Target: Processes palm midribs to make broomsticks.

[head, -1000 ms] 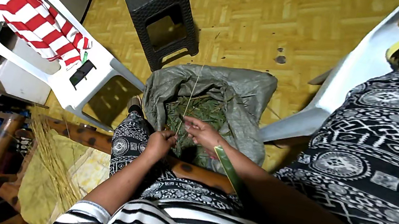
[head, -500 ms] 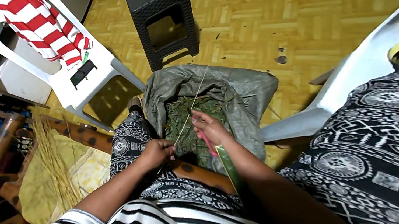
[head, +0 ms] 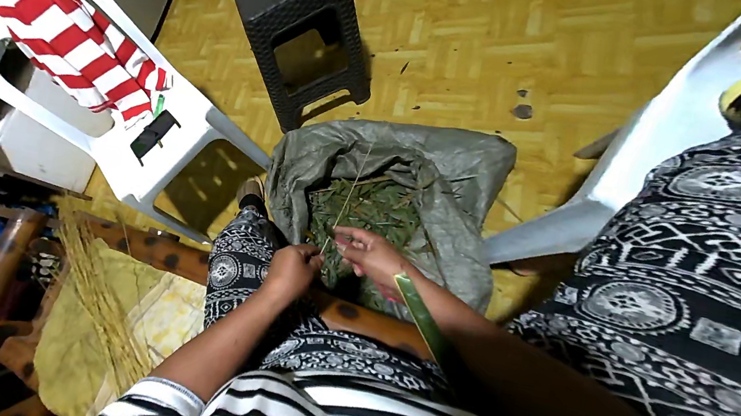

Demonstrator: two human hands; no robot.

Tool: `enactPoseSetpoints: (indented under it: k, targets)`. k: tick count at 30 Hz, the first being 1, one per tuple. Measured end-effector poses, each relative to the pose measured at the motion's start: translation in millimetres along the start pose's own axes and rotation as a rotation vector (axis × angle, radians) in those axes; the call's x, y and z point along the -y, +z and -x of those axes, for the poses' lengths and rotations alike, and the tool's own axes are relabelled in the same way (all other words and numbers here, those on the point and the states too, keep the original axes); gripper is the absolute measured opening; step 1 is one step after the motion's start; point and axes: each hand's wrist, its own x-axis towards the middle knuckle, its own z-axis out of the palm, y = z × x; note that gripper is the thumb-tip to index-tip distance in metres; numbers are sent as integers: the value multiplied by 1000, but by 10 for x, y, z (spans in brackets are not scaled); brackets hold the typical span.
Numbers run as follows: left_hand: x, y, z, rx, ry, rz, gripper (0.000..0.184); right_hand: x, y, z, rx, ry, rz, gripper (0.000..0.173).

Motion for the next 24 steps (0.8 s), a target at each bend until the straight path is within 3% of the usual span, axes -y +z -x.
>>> enactPoseSetpoints:
  k: [24]
  targets:
    - [407,-169,701,82,123,-116,29,53,-310,-76,-231,-58,-351,39]
